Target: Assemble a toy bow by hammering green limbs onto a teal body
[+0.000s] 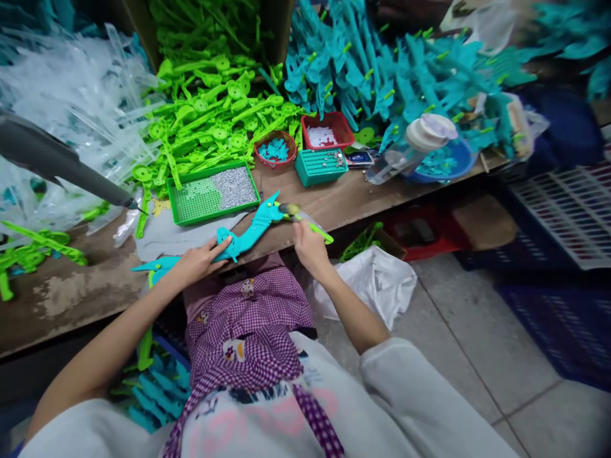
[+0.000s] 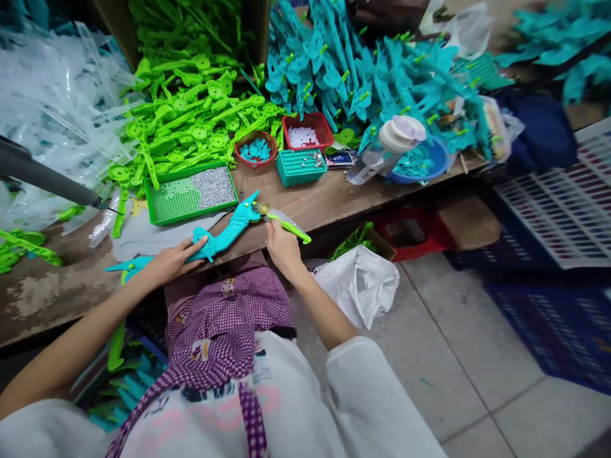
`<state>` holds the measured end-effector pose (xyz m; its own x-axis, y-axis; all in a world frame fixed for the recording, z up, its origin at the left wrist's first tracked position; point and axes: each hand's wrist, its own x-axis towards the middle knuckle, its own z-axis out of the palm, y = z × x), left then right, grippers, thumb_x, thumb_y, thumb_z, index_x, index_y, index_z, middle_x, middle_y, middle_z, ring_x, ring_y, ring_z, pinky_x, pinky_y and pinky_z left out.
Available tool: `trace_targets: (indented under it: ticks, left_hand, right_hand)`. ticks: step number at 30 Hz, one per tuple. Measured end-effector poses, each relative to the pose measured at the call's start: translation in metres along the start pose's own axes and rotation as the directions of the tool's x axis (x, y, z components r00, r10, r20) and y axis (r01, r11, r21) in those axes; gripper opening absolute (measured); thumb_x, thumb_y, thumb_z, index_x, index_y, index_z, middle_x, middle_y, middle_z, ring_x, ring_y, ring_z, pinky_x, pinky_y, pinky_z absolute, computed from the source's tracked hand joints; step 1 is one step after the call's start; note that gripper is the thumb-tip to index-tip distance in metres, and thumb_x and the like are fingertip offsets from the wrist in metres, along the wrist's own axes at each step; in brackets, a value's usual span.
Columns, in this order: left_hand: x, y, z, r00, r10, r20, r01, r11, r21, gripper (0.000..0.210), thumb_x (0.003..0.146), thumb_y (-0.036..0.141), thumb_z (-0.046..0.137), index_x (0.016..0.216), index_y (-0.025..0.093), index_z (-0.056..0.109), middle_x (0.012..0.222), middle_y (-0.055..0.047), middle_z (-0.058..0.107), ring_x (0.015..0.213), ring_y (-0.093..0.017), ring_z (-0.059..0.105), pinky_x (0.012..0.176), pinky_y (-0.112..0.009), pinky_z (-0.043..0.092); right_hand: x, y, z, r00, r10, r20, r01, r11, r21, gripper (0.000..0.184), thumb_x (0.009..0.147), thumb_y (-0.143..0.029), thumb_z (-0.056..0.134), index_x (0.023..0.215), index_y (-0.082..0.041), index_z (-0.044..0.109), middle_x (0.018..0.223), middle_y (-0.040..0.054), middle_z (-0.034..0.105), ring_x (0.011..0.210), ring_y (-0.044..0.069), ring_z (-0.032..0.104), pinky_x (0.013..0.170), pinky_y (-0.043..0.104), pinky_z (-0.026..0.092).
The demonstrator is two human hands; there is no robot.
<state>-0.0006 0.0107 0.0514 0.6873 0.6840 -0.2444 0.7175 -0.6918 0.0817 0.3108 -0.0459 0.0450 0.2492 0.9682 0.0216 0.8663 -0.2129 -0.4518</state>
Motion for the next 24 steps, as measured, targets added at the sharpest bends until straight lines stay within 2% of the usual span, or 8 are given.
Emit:
trace_targets:
  ticks: [2, 4, 7, 9, 12, 17, 21, 24]
  left_hand:
    - [0.0, 0.001, 0.0, 1.0, 0.003, 0.01, -0.003, 1.0, 0.014, 0.061, 0.098, 0.046, 0.039, 0.155, 0.027, 0.026, 0.131, -0.016, 0.056, 0.086, -0.025, 0.067, 0.072, -0.031, 0.051]
    - [0.001, 0.001, -0.001, 1.0, 0.005, 0.016, -0.006, 1.0, 0.01, 0.06, 0.098, 0.046, 0.039, 0.155, 0.029, 0.027, 0.13, -0.015, 0.057, 0.085, -0.024, 0.067, 0.071, -0.03, 0.051]
    - [0.002, 0.0, 0.0, 1.0, 0.002, 0.004, -0.002, 1.0, -0.009, 0.06, 0.098, 0.045, 0.041, 0.154, 0.029, 0.028, 0.13, -0.015, 0.057, 0.087, -0.023, 0.067, 0.071, -0.028, 0.051]
    - [0.003, -0.001, 0.003, 1.0, -0.01, -0.013, 0.01, 1.0, -0.029, 0.061, 0.097, 0.045, 0.043, 0.154, 0.03, 0.028, 0.131, -0.015, 0.056, 0.089, -0.024, 0.068, 0.071, -0.029, 0.051]
    - [0.003, -0.004, 0.008, 1.0, -0.017, -0.019, 0.016, 0.998, -0.057, 0.062, 0.097, 0.047, 0.044, 0.155, 0.031, 0.027, 0.132, -0.014, 0.056, 0.091, -0.026, 0.068, 0.074, -0.032, 0.052]
    - [0.003, -0.008, 0.009, 0.999, -0.001, 0.032, 0.003, 0.999, -0.047, 0.062, 0.098, 0.047, 0.042, 0.155, 0.031, 0.026, 0.135, -0.014, 0.055, 0.099, -0.029, 0.067, 0.08, -0.035, 0.052]
    - [0.005, -0.009, 0.007, 1.0, 0.01, 0.02, -0.009, 0.998, -0.069, 0.062, 0.098, 0.047, 0.042, 0.155, 0.032, 0.025, 0.132, -0.013, 0.057, 0.096, -0.027, 0.068, 0.079, -0.034, 0.053]
    - [0.007, -0.004, 0.005, 1.0, -0.006, 0.017, 0.007, 0.999, -0.053, 0.063, 0.098, 0.047, 0.043, 0.156, 0.03, 0.024, 0.132, -0.014, 0.057, 0.096, -0.029, 0.068, 0.079, -0.036, 0.053]
  right_hand:
    - [0.003, -0.002, -0.001, 0.992, 0.018, 0.123, -0.014, 0.999, -0.03, 0.043, 0.099, -0.045, 0.022, 0.101, -0.02, 0.057, 0.073, 0.0086, 0.065, 0.063, 0.024, 0.06, 0.063, 0.032, 0.04]
    - [0.001, 0.001, -0.004, 0.988, 0.027, 0.149, -0.029, 0.999, 0.015, 0.042, 0.099, -0.046, 0.024, 0.098, -0.021, 0.057, 0.072, 0.007, 0.064, 0.065, 0.024, 0.061, 0.064, 0.031, 0.04]
    - [-0.011, 0.012, -0.007, 0.995, 0.099, 0.013, -0.1, 0.981, 0.167, 0.043, 0.098, -0.05, 0.022, 0.092, -0.023, 0.055, 0.068, 0.0032, 0.059, 0.067, 0.023, 0.061, 0.064, 0.03, 0.04]
    - [-0.021, 0.022, -0.006, 0.976, 0.201, -0.085, -0.172, 0.948, 0.269, 0.043, 0.096, -0.056, 0.025, 0.092, -0.024, 0.053, 0.066, 0.0012, 0.057, 0.065, 0.022, 0.059, 0.063, 0.03, 0.04]
    - [-0.028, 0.041, 0.004, 0.942, 0.303, -0.141, -0.246, 0.914, 0.323, 0.047, 0.088, -0.066, 0.038, 0.094, -0.023, 0.054, 0.068, 0.0008, 0.059, 0.062, 0.021, 0.057, 0.063, 0.029, 0.039]
    - [-0.002, 0.072, 0.016, 0.932, 0.317, -0.174, -0.282, 0.939, 0.198, 0.045, 0.09, -0.06, 0.038, 0.094, -0.02, 0.058, 0.073, 0.0063, 0.065, 0.067, 0.022, 0.06, 0.065, 0.029, 0.037]
    - [0.032, 0.08, 0.002, 0.954, 0.278, -0.11, -0.28, 0.96, -0.002, 0.039, 0.092, -0.054, 0.045, 0.096, -0.019, 0.06, 0.079, 0.0111, 0.069, 0.074, 0.026, 0.063, 0.064, 0.029, 0.034]
    - [0.045, 0.077, -0.011, 0.972, 0.23, -0.053, -0.234, 0.967, -0.097, 0.037, 0.091, -0.051, 0.05, 0.102, -0.017, 0.061, 0.084, 0.0142, 0.071, 0.077, 0.028, 0.064, 0.065, 0.029, 0.034]
